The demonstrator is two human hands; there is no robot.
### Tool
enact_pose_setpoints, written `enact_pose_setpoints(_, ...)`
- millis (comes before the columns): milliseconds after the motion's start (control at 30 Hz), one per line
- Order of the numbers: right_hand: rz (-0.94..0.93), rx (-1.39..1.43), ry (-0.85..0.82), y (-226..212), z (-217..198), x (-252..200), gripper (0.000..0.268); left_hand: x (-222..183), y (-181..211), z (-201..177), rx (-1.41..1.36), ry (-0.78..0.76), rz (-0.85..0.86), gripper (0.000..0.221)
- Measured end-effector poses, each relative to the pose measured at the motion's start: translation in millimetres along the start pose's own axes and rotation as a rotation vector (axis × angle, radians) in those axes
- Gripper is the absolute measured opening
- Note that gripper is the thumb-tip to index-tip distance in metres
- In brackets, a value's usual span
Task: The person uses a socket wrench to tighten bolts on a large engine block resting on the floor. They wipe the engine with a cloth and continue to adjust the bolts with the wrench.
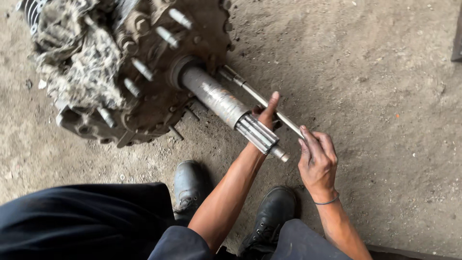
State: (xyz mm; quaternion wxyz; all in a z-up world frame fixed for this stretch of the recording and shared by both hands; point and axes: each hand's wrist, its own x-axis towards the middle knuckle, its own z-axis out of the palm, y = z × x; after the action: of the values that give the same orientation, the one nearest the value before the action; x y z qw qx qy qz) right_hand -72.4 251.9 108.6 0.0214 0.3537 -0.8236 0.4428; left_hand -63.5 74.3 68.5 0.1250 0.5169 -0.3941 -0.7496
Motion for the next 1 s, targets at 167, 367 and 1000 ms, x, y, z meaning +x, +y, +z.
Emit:
enact_pose_setpoints(167,0.578,0.537,0.017,-0.1,6.8,-10.8,0.039,-10.8,5.2,-17.2,-0.214,-0.102,0.066,0.055)
enact_pose_setpoints(367,0.735,0.447,-0.114,7.0,3.2,-18.2,0.029,-8.2,6.7,-32.0,-0.413,-0.323,-0.022,0.063)
enact_pose_setpoints(1000,0.49,0.596,0.041,7.6,-1.5,-15.5,0.02,0.1,10.8,-29.7,-0.212,-0.314,0.02,0.078)
